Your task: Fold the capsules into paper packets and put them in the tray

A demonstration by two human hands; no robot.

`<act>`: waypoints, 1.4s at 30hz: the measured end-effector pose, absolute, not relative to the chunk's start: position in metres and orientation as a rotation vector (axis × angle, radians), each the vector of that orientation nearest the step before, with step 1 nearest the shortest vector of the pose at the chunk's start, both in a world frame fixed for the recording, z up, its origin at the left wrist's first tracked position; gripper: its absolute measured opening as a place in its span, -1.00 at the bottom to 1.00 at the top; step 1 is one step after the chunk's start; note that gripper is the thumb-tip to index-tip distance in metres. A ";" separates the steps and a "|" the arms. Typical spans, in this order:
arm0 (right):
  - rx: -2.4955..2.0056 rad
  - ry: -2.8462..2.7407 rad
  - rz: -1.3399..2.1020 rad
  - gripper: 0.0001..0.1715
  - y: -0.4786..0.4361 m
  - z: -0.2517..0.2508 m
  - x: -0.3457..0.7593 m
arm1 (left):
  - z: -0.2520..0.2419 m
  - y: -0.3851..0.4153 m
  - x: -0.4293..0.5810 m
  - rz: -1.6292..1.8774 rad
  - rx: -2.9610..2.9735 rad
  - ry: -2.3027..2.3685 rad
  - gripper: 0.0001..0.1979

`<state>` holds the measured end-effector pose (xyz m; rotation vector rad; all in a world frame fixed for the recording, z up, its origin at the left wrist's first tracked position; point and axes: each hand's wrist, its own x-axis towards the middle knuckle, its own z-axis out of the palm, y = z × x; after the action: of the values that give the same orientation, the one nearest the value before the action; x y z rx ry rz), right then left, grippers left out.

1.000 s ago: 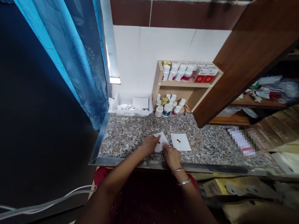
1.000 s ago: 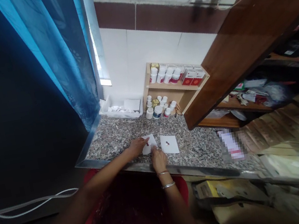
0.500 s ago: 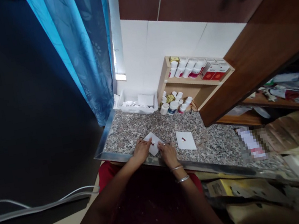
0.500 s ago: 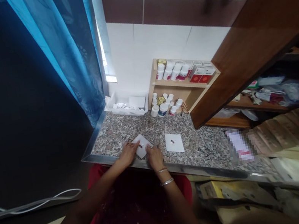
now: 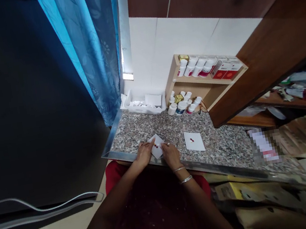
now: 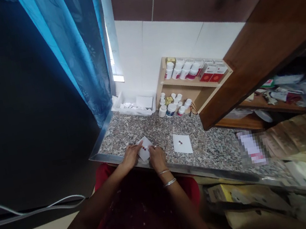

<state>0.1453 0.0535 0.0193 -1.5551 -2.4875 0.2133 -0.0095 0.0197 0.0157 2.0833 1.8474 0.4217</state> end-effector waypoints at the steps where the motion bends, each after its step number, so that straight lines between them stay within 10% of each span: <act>1: -1.560 -2.494 0.226 -0.67 0.054 0.021 0.144 | 0.016 0.020 -0.009 0.424 2.078 1.847 -0.40; 34: -0.915 -2.852 -0.012 -0.81 0.046 0.028 0.167 | 0.025 0.012 -0.029 0.532 1.990 1.627 -0.44; 42: -1.065 -2.674 0.153 -0.81 0.048 0.019 0.162 | 0.024 0.006 -0.023 0.423 2.105 1.771 -0.75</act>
<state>0.1623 0.0479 0.0185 -1.0654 -2.6737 0.1532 -0.0226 0.0061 0.0241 2.1055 1.7714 0.4227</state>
